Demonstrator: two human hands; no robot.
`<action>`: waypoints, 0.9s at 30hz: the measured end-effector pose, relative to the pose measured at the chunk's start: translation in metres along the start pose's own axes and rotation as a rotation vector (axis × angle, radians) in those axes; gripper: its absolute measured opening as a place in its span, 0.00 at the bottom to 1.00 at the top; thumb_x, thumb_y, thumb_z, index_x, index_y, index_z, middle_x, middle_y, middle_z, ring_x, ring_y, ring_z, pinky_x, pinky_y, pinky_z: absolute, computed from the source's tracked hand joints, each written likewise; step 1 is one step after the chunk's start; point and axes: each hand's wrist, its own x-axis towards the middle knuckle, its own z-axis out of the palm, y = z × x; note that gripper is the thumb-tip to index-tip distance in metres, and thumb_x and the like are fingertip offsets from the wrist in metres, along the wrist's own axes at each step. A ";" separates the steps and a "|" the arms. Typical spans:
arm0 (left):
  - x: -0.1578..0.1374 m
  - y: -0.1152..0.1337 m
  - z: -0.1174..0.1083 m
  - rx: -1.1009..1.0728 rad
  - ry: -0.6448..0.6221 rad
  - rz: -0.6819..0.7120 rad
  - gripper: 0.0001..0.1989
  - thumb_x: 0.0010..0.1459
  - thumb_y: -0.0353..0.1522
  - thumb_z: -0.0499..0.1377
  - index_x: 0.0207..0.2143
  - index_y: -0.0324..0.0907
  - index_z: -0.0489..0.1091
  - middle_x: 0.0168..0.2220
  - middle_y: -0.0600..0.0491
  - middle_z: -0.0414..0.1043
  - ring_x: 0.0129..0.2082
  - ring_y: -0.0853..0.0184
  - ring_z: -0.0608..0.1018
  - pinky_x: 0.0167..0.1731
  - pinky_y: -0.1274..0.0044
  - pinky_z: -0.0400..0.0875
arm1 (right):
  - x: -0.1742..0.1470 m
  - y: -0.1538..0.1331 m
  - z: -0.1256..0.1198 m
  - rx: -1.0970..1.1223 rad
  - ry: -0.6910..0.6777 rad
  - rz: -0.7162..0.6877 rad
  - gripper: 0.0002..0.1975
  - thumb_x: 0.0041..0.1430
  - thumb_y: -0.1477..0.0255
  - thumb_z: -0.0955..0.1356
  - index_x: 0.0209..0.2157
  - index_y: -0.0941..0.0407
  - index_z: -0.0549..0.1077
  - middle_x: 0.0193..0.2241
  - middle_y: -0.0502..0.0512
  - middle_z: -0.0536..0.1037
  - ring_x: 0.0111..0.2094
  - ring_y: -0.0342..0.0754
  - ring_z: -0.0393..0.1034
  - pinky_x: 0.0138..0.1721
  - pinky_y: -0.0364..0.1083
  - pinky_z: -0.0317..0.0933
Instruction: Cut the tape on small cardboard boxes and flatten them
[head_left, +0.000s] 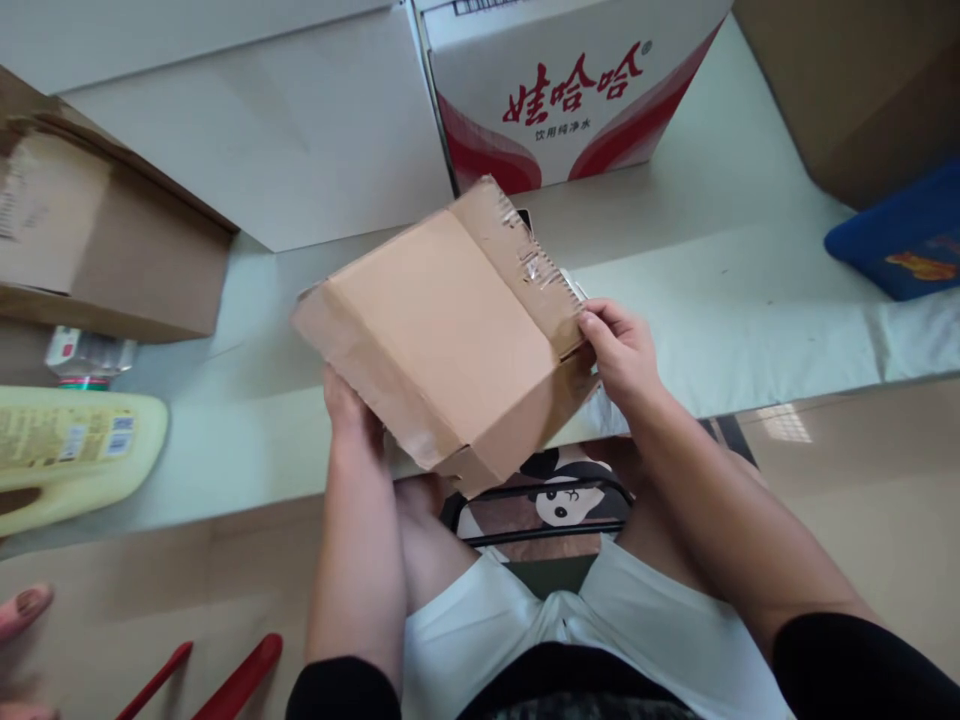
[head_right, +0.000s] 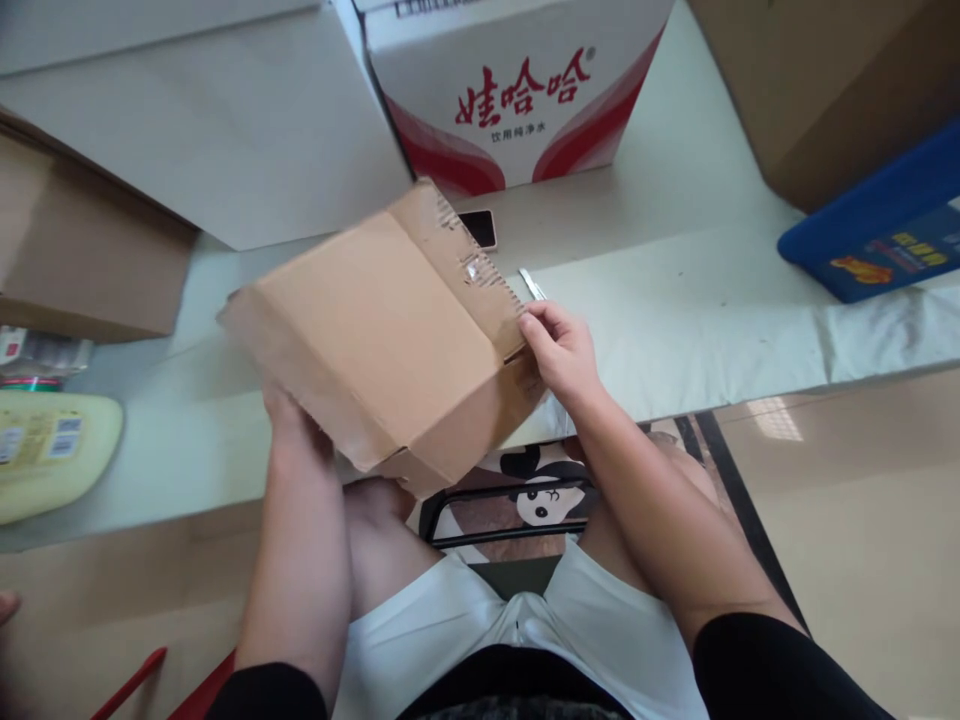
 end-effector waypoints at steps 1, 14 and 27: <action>0.002 -0.001 0.000 -0.029 0.032 0.019 0.14 0.66 0.40 0.57 0.39 0.37 0.74 0.36 0.50 0.79 0.37 0.65 0.79 0.39 0.72 0.77 | 0.000 0.000 -0.001 -0.002 0.015 0.003 0.16 0.57 0.55 0.70 0.33 0.54 0.76 0.24 0.48 0.72 0.26 0.42 0.64 0.31 0.44 0.62; 0.002 0.013 0.009 -0.222 0.094 -0.045 0.24 0.70 0.41 0.42 0.41 0.41 0.76 0.41 0.46 0.83 0.53 0.59 0.80 0.48 0.68 0.76 | -0.002 0.019 0.005 0.297 -0.156 0.231 0.34 0.48 0.47 0.76 0.51 0.51 0.71 0.45 0.57 0.79 0.44 0.54 0.77 0.45 0.54 0.74; 0.014 -0.007 -0.002 -0.059 0.009 -0.030 0.17 0.47 0.38 0.72 0.38 0.42 0.78 0.42 0.48 0.83 0.50 0.57 0.83 0.52 0.68 0.80 | -0.009 0.008 0.006 0.329 -0.106 0.276 0.29 0.43 0.44 0.77 0.32 0.54 0.71 0.21 0.47 0.69 0.21 0.40 0.61 0.19 0.41 0.57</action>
